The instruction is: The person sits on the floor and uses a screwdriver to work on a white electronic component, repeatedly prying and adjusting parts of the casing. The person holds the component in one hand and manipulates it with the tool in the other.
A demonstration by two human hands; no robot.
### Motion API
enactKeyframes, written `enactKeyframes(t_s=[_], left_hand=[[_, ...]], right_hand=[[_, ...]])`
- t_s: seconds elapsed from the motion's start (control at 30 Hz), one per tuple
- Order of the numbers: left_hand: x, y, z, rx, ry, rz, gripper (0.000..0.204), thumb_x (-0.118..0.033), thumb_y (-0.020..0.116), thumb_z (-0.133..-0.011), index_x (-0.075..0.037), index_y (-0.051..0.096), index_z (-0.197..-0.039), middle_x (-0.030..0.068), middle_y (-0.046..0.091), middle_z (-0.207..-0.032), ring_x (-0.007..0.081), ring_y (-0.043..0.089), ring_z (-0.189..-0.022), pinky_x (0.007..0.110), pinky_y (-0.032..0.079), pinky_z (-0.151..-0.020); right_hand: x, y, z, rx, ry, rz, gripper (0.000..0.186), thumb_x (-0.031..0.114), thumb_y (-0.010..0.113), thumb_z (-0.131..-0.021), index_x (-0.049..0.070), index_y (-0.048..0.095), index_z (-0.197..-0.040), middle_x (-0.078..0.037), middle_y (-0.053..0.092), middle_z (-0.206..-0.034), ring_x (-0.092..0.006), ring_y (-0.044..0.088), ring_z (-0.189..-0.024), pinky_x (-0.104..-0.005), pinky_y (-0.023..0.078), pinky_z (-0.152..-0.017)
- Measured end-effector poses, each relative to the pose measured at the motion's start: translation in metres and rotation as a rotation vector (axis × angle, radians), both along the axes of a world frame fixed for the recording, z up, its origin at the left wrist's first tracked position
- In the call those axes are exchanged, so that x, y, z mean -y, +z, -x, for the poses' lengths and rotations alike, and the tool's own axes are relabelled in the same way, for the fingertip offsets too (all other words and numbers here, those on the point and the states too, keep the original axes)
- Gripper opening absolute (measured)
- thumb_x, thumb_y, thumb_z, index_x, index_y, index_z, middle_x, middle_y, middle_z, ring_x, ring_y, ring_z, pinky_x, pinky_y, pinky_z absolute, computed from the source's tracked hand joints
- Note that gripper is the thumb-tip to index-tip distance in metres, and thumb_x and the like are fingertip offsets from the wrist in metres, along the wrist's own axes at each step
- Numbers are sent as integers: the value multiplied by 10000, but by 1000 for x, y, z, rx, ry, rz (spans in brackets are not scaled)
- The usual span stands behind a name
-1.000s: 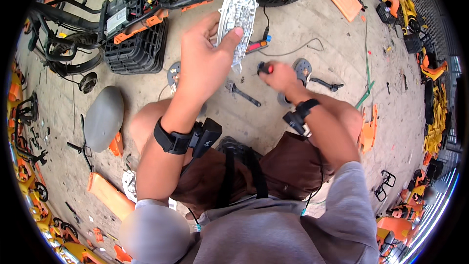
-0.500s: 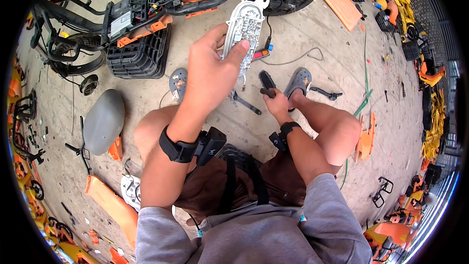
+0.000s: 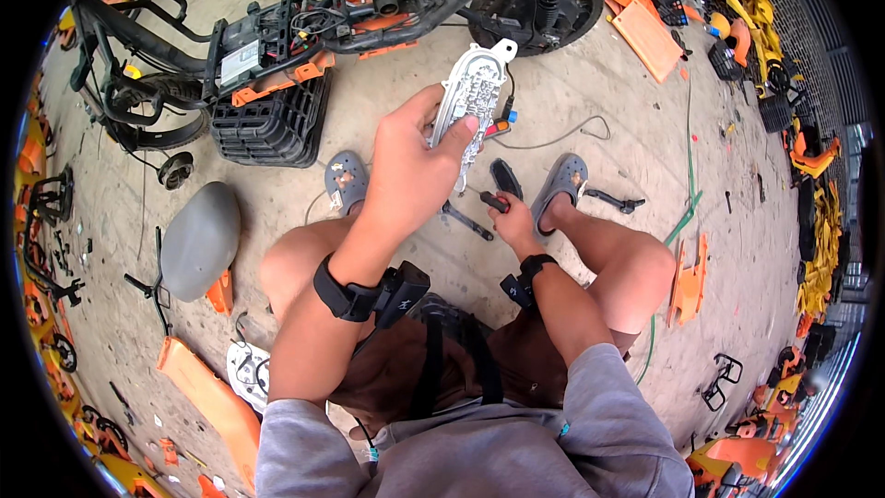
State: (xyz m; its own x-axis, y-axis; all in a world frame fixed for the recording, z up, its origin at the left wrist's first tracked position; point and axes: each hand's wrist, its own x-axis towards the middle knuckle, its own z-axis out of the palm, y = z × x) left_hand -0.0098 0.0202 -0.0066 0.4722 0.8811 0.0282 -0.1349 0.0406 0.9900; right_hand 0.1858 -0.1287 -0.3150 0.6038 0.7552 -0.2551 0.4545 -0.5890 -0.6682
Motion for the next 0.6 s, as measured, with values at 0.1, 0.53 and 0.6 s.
enactKeyframes(t_s=[0.1, 0.53, 0.6], left_hand=[[0, 2, -2, 11, -8, 32, 287, -5, 632, -946, 114, 578, -1201, 133, 706, -992, 125, 654, -831, 280, 526, -707], [-4, -3, 0, 36, 37, 10, 279, 13, 620, -943, 118, 578, -1198, 152, 722, -1002, 131, 676, -865, 270, 532, -723], [-5, -1, 0, 47, 34, 58, 286, 14, 621, -940, 118, 579, -1204, 154, 723, -1010, 124, 671, -872, 266, 530, -729]], right_hand=[[-2, 2, -1, -32, -18, -27, 442, 169, 739, -824, 43, 659, -1240, -114, 719, -853, -181, 680, -579, -322, 538, -572], [-40, 104, -16, -265, -82, -58, 410, 239, 743, -798, -16, 711, -1117, -99, 700, -730, -157, 671, -559, -309, 536, -561], [-48, 135, -27, -239, -58, -17, 389, 238, 730, -804, -14, 717, -1100, -94, 699, -728, -152, 668, -559, -297, 534, -559]])
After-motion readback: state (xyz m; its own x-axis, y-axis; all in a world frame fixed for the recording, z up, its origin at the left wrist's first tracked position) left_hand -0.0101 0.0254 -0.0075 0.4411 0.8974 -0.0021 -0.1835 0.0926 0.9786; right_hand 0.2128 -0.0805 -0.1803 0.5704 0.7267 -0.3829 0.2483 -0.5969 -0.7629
